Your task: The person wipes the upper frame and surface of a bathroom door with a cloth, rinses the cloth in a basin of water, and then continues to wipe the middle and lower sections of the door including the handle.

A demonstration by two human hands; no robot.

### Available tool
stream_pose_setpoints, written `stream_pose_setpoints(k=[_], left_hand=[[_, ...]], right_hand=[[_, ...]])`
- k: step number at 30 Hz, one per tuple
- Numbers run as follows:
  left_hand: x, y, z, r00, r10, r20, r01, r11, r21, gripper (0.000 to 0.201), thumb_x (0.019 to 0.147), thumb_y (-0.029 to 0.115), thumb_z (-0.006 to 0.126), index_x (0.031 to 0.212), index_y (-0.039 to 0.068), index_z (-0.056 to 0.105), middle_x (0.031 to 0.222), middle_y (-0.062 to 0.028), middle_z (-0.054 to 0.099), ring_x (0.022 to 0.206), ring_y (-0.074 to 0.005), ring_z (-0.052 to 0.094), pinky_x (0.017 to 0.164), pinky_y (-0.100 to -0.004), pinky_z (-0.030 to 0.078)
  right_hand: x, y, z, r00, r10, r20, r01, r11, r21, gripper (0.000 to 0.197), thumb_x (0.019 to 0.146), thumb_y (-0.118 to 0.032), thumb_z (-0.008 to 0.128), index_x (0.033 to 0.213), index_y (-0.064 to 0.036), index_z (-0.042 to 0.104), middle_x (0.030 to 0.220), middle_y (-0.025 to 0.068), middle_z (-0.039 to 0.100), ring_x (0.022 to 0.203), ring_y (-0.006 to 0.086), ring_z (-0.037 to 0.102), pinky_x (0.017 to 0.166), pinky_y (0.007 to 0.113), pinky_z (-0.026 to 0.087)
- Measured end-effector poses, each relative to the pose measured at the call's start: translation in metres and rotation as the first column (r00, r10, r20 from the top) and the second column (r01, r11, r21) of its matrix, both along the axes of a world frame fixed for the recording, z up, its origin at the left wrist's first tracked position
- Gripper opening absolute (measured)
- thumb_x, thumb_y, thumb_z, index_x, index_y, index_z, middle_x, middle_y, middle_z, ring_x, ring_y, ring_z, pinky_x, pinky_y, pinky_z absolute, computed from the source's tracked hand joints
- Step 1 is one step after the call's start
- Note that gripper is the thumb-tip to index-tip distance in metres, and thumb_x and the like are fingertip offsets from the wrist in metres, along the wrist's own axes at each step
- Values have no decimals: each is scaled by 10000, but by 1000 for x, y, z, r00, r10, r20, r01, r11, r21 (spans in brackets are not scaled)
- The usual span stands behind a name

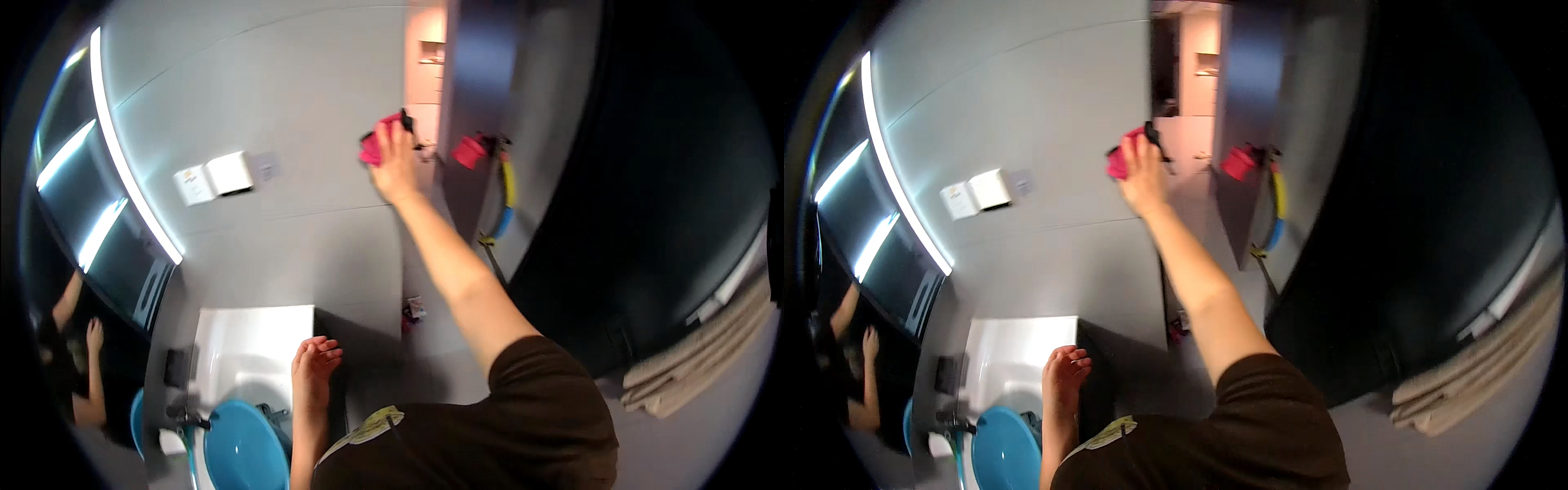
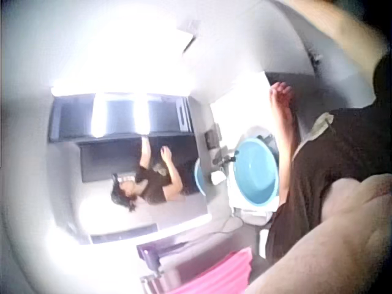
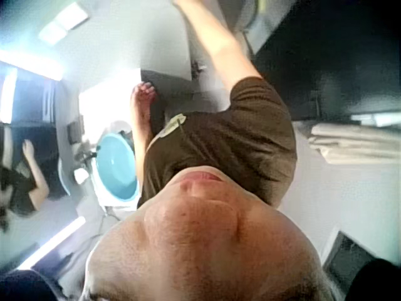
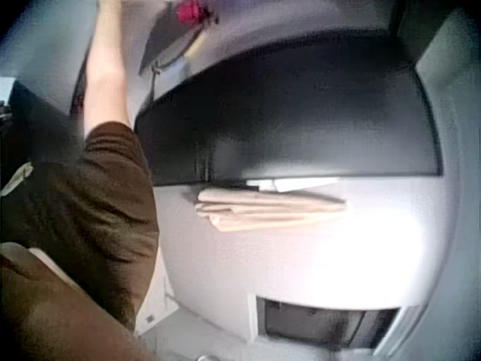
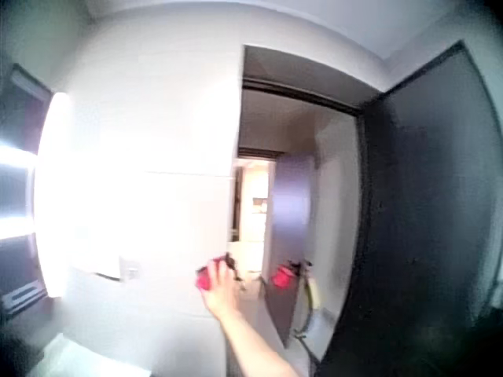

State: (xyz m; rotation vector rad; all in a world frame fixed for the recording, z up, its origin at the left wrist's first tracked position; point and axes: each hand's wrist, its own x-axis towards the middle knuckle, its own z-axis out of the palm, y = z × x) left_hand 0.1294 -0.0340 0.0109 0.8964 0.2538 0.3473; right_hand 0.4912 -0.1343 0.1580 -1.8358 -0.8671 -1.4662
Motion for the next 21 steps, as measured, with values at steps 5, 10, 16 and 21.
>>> stream_pose_setpoints(k=[5,10,16,21], left_hand=[[38,-42,16,982,-185,41,183,982,57,218,936,234,503,1045,55,563,954,-95,641,839,-205,632,748,-311,500],[64,-83,12,952,-290,101,287,957,43,216,942,241,505,1039,57,560,960,-71,610,848,-195,602,779,-312,483],[101,-150,0,893,-448,45,446,894,47,233,943,253,507,1054,59,574,975,-79,632,865,-198,616,801,-325,470],[121,-217,-1,787,-617,8,615,786,57,259,948,282,513,1047,51,574,973,-88,645,870,-193,623,789,-324,476]], right_hand=[[23,-55,4,865,446,-230,-208,736,645,325,865,-67,549,1185,-29,513,1089,182,603,1030,317,589,890,374,444],[-56,-199,0,956,242,-169,-91,787,610,314,726,-115,703,993,-12,573,1021,158,554,969,322,561,863,374,439],[-222,-455,8,835,-549,30,344,564,751,673,715,-79,739,1266,11,364,1123,125,475,1027,210,506,895,341,427],[-288,-647,-19,421,-826,-375,899,323,296,278,751,-268,663,967,-98,706,1161,258,556,1103,332,529,945,362,411]])
